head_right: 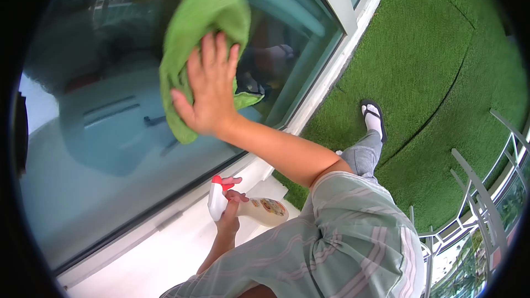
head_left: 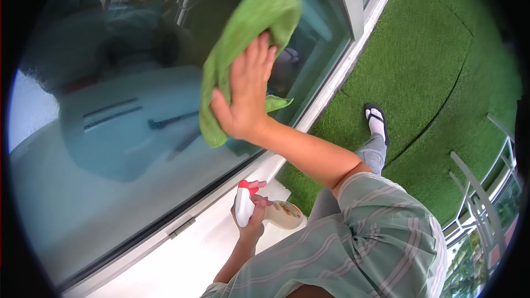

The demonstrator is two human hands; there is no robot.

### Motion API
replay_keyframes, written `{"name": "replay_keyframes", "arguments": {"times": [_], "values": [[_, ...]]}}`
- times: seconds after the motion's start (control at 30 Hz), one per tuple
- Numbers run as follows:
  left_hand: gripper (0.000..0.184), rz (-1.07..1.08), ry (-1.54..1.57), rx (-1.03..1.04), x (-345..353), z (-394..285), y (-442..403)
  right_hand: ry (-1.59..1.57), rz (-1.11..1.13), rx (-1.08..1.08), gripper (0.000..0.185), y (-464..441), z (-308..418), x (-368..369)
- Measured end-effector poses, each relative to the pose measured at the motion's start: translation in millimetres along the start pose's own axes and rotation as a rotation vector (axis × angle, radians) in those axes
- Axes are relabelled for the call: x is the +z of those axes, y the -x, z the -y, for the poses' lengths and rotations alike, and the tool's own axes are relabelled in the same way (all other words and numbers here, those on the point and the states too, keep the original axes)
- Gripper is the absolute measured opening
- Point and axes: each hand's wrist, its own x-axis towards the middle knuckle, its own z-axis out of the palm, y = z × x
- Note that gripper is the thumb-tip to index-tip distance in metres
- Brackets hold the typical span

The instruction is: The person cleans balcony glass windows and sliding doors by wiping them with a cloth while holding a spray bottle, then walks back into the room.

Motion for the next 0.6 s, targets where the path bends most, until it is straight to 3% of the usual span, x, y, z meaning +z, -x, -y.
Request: {"name": "replay_keyframes", "arguments": {"times": [0.13, 0.17, 0.27, 0.3, 0.37, 0.53, 0.57, 0.6], "values": [[0.044, -0.012, -0.036, 0.014, -6.2, 10.8, -1.1, 0.06, 0.204, -0.183, 0.055, 39.7, -46.7, -15.5], [0.046, -0.017, -0.047, 0.007, -8.6, 18.6, -1.5, 0.051, 0.216, -0.034, 0.055, 79.1, -88.3, -17.3], [0.046, -0.085, -0.043, -0.099, -7.4, 41.9, 2.0, 0.242, -0.085, 0.168, 0.052, 151.2, -206.2, -32.1], [0.043, -0.126, -0.036, -0.091, -7.6, 51.8, 5.3, -0.074, -0.206, 0.409, 0.054, 192.8, -268.5, -31.0], [0.038, -0.208, -0.025, -0.071, -2.4, 72.2, 10.1, -0.504, -0.397, 0.77, 0.055, 241.1, -322.4, -27.6], [0.042, -0.318, -0.06, -0.065, -3.3, 112.5, 28.8, -0.993, -0.775, 1.372, 0.048, 277.8, -326.4, -34.7], [0.046, -0.311, -0.065, -0.082, -2.4, 113.0, 32.5, -0.763, -0.709, 1.456, 0.04, 285.5, -316.0, -32.6], [0.051, -0.302, -0.069, -0.089, -0.7, 110.2, 33.8, -0.878, -0.634, 1.463, 0.037, 317.3, -325.3, -29.3]]}}
